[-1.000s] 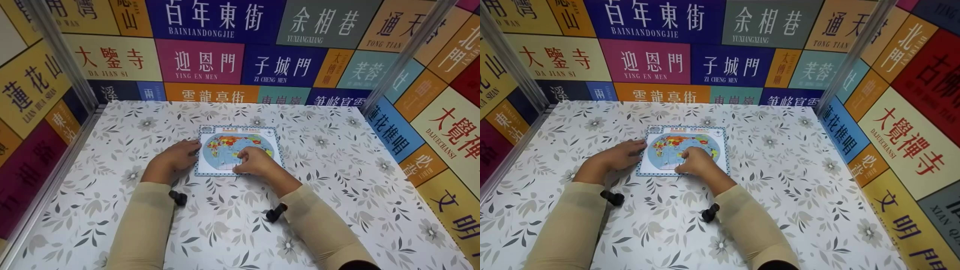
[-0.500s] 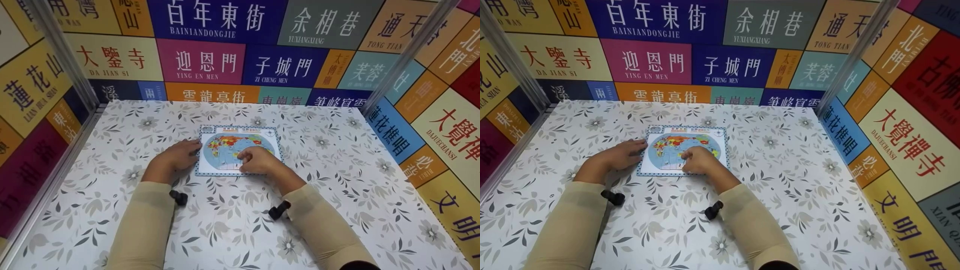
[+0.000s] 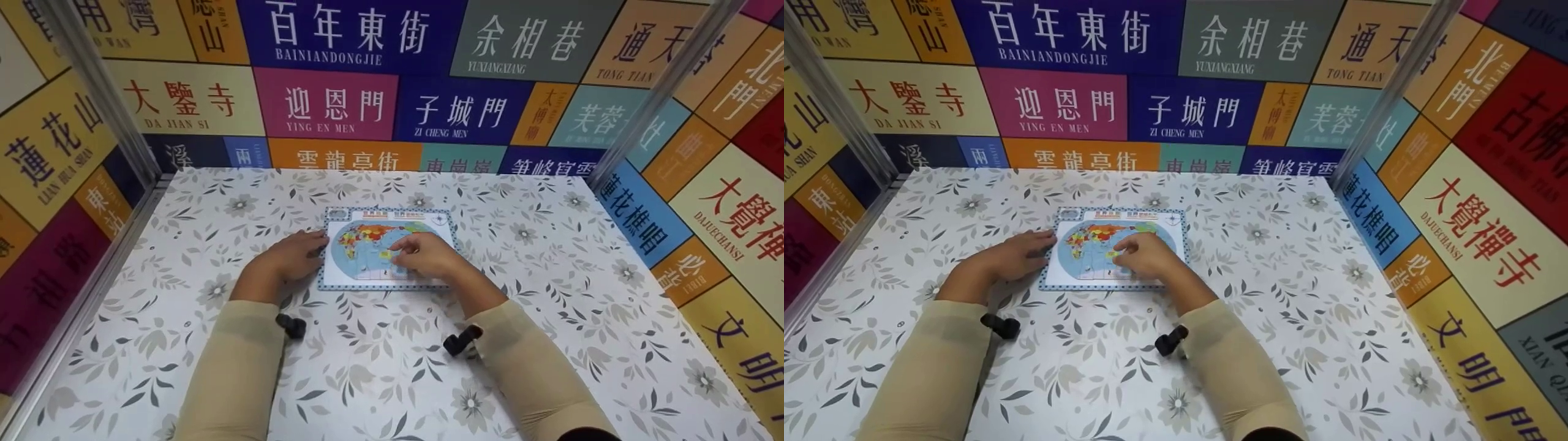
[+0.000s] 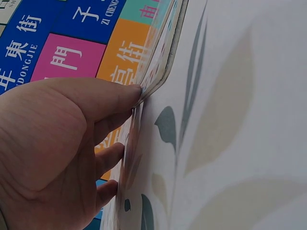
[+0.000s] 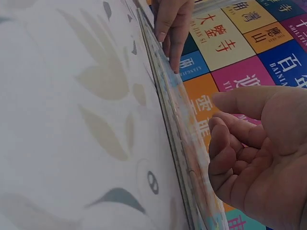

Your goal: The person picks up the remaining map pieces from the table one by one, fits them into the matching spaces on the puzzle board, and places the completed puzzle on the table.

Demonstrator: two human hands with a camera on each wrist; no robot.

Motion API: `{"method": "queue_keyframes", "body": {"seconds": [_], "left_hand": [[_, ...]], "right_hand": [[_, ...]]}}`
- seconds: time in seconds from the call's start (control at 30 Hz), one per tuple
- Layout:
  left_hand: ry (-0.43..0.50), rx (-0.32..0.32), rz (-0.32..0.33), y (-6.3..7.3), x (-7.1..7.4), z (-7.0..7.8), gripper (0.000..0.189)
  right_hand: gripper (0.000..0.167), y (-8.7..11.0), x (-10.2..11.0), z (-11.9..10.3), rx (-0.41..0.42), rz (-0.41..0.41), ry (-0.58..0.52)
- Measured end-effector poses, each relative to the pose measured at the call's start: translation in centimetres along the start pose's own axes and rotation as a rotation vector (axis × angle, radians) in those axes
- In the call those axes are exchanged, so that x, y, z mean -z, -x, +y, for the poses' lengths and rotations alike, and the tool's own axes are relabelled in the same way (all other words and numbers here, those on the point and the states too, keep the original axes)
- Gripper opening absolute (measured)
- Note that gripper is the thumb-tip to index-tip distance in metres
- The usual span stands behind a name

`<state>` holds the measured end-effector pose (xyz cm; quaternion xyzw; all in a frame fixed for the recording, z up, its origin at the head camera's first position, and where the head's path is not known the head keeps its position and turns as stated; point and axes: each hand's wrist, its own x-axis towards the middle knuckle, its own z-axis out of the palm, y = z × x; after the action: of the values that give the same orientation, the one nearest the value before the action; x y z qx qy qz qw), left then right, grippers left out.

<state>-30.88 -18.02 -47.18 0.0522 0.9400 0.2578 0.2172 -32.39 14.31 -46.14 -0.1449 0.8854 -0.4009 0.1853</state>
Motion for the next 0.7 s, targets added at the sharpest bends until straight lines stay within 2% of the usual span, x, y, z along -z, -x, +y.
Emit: {"method": "queue_keyframes", "body": {"seconds": [0.23,0.43,0.6,0.7], "left_hand": [[0.02,0.001,0.01,-0.1,-0.1,-0.3,0.06],[0.022,0.009,0.005,-0.1,0.1,-0.6,0.06],[0.04,0.019,0.018,-0.2,-0.1,-0.7,0.06],[0.019,-0.003,0.027,-0.3,-0.2,-1.0,0.06]], "right_hand": [[0.042,0.8,2.5,-0.5,-0.043,0.061,-0.067],[0.036,1.6,4.7,-0.8,-0.082,0.106,-0.164],[0.032,2.1,6.8,0.5,-0.118,0.164,-0.169],[0.03,2.6,8.1,1.8,-0.132,0.207,-0.153]]}}
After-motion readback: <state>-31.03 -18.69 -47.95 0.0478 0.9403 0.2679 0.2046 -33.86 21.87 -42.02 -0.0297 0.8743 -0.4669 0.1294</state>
